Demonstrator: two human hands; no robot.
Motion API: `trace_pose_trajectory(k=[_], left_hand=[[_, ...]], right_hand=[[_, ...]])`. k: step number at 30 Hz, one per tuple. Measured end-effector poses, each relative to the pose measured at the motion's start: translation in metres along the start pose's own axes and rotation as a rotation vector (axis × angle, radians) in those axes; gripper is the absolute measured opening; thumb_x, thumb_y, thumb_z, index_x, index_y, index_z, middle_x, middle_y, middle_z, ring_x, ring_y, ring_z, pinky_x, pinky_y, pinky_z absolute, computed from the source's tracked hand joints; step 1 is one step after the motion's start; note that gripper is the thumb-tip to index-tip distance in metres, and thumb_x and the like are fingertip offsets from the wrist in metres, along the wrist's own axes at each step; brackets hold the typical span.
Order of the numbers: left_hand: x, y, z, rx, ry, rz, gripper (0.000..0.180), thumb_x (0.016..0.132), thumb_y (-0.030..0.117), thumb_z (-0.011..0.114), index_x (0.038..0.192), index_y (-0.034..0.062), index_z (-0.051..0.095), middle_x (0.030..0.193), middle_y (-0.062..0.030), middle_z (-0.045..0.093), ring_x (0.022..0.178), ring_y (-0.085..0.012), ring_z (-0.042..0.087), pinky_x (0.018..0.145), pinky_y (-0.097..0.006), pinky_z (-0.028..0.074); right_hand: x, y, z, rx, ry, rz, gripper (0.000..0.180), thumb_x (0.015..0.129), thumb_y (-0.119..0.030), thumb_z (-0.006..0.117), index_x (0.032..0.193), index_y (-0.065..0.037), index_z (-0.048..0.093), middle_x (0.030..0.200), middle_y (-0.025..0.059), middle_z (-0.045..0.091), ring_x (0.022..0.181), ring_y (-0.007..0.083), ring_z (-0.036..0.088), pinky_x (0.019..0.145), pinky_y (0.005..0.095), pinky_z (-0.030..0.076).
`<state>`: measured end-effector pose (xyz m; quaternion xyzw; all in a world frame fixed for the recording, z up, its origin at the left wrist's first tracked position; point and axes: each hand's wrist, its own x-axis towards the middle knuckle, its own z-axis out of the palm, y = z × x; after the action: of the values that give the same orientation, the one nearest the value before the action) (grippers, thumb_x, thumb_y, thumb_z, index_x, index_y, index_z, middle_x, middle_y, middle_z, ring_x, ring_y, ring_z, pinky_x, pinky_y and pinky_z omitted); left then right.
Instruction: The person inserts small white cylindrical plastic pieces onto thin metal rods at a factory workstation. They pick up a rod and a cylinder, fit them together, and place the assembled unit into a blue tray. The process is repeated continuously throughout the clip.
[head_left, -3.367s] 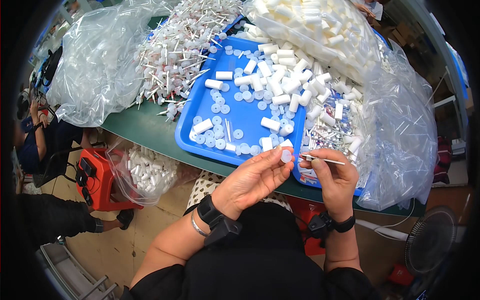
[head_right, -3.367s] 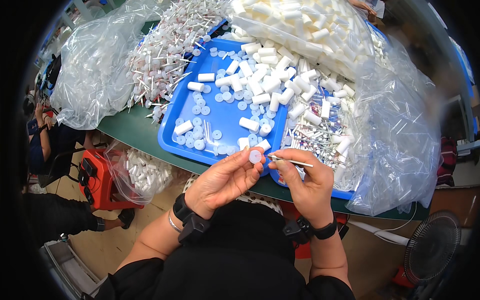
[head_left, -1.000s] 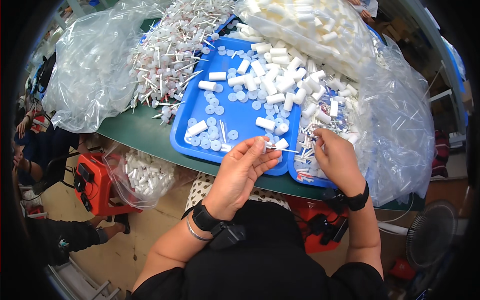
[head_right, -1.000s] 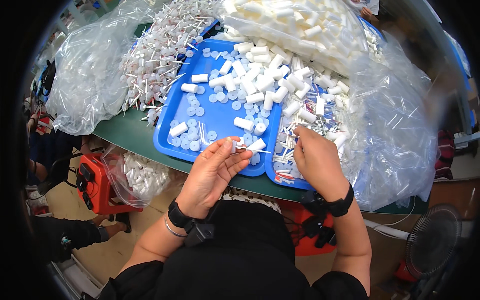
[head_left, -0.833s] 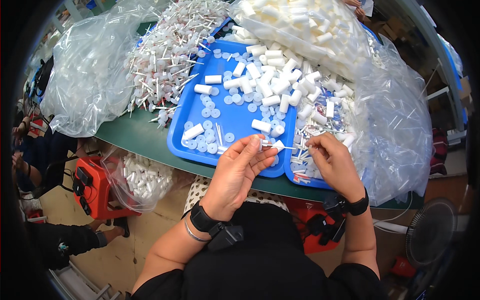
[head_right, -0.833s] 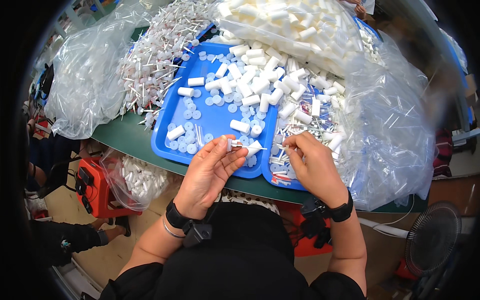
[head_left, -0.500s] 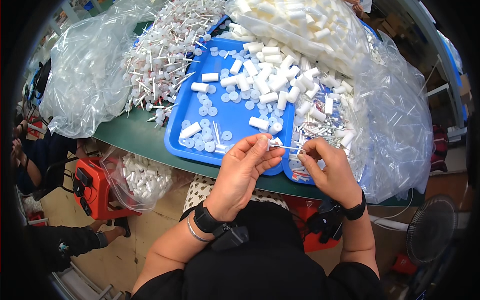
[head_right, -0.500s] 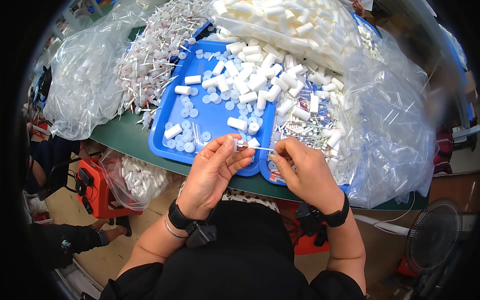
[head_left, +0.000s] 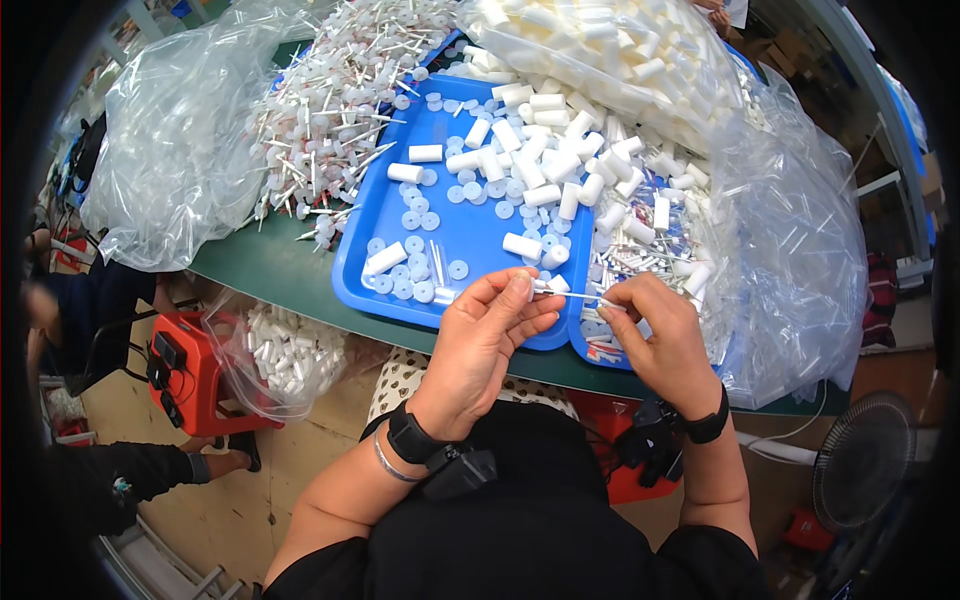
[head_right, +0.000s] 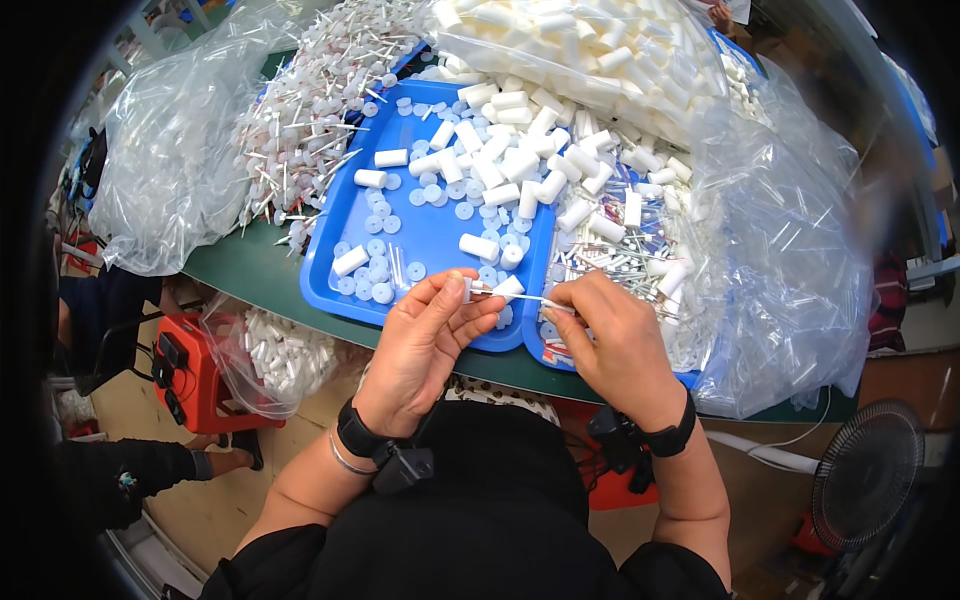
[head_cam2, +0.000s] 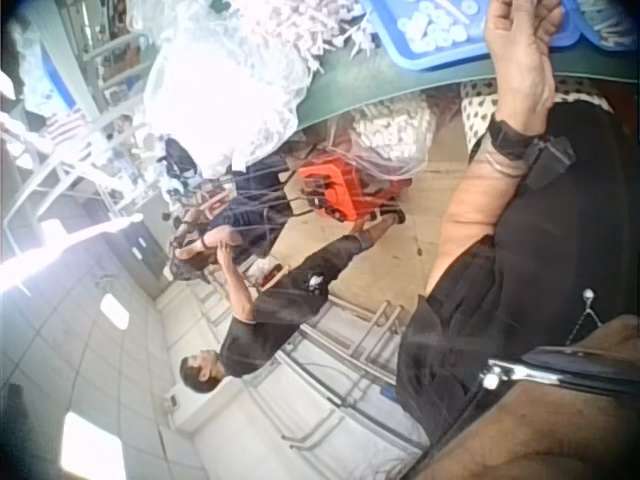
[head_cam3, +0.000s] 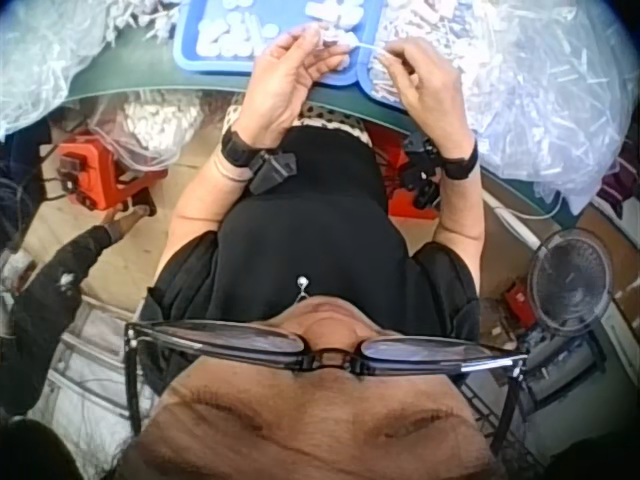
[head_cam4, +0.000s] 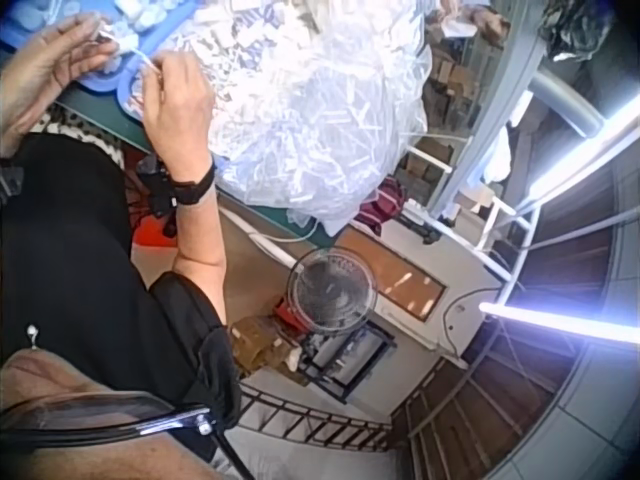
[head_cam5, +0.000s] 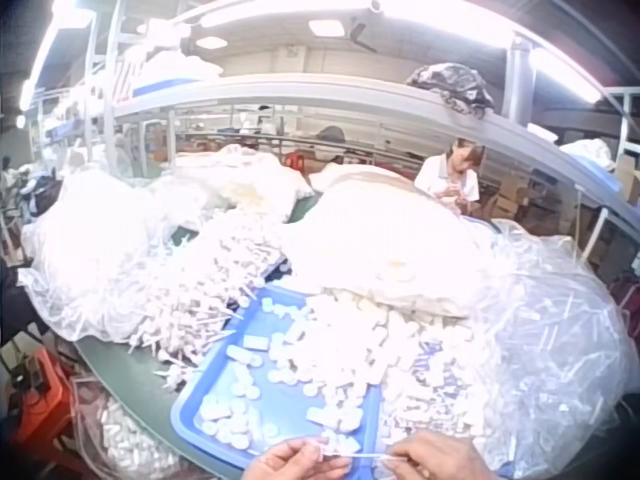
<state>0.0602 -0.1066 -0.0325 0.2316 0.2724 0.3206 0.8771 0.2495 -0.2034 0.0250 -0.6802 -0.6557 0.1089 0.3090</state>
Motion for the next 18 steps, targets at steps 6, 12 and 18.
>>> trace_pose_trajectory(k=[6, 12, 18], left_hand=[[0.000, -0.003, -0.003, -0.012, -0.030, -0.033, 0.029, 0.104, 0.022, 0.063, 0.122, 0.0002, 0.063, 0.109, -0.0122, 0.070, 0.106, -0.0236, 0.071, 0.094, -0.035, 0.059], [-0.008, -0.008, 0.006, 0.007, -0.071, -0.132, 0.033, 0.104, 0.021, 0.063, 0.128, -0.0013, 0.062, 0.108, -0.0088, 0.070, 0.102, -0.0163, 0.069, 0.086, -0.029, 0.058], [-0.007, -0.007, -0.002, -0.025, -0.103, -0.186, 0.036, 0.103, 0.025, 0.065, 0.129, -0.0004, 0.063, 0.101, -0.0033, 0.068, 0.089, -0.0101, 0.065, 0.077, -0.026, 0.055]], right_hand=[[-0.001, 0.000, 0.002, 0.022, -0.006, -0.001, 0.013, 0.086, -0.002, 0.075, 0.097, -0.001, 0.066, 0.084, 0.0109, 0.063, 0.070, 0.0280, 0.063, 0.063, 0.0372, 0.050], [-0.001, -0.008, 0.009, 0.439, -0.191, 0.300, 0.011, 0.097, -0.009, 0.068, 0.102, 0.002, 0.068, 0.079, 0.0088, 0.069, 0.065, 0.0159, 0.069, 0.060, 0.0284, 0.054], [-0.002, -0.007, 0.011, 0.482, -0.234, 0.369, 0.011, 0.098, -0.008, 0.068, 0.102, 0.002, 0.068, 0.082, 0.0094, 0.073, 0.068, 0.0157, 0.073, 0.060, 0.0268, 0.056]])
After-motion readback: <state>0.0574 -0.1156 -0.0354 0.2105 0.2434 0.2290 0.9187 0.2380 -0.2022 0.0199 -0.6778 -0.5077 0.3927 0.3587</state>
